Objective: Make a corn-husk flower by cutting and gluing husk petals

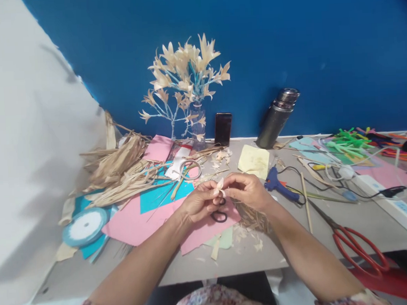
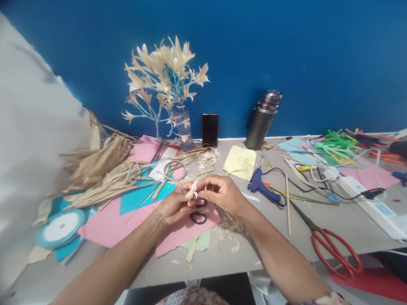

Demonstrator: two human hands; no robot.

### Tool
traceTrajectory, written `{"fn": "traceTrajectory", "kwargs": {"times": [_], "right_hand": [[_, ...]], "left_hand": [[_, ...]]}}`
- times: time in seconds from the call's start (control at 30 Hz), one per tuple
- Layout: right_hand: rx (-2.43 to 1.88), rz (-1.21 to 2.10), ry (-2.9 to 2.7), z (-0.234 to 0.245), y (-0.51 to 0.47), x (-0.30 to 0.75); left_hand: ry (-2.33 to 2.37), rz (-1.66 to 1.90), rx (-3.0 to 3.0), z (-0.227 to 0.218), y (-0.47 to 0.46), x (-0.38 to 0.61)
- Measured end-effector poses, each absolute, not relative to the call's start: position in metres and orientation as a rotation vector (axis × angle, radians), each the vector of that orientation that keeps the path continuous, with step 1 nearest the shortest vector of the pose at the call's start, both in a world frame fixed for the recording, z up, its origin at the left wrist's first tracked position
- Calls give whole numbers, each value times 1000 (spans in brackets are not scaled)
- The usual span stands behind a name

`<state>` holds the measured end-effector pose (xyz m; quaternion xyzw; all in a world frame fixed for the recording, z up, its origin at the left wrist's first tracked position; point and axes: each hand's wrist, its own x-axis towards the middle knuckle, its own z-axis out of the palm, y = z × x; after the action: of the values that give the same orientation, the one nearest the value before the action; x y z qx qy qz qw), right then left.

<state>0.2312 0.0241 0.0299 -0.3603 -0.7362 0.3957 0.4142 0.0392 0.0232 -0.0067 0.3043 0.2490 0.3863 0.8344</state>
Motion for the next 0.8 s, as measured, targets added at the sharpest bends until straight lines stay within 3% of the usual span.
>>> {"fn": "traceTrajectory", "kwargs": {"times": [0.23,0.43,0.6,0.8], "right_hand": [[-1146,410,-1990,70,-6,244],[-1154,-113,-1915,50,-25,210],[-1403,-187,-1808,38,-11,248],[-2273,-173,-1899,27,5,335]], "left_hand": [[558,924,623,-8,28,44],[614,1091,677,-4,22,52],[655,1078,644,-2,19,52],[641,1000,580,4,23,45]]}}
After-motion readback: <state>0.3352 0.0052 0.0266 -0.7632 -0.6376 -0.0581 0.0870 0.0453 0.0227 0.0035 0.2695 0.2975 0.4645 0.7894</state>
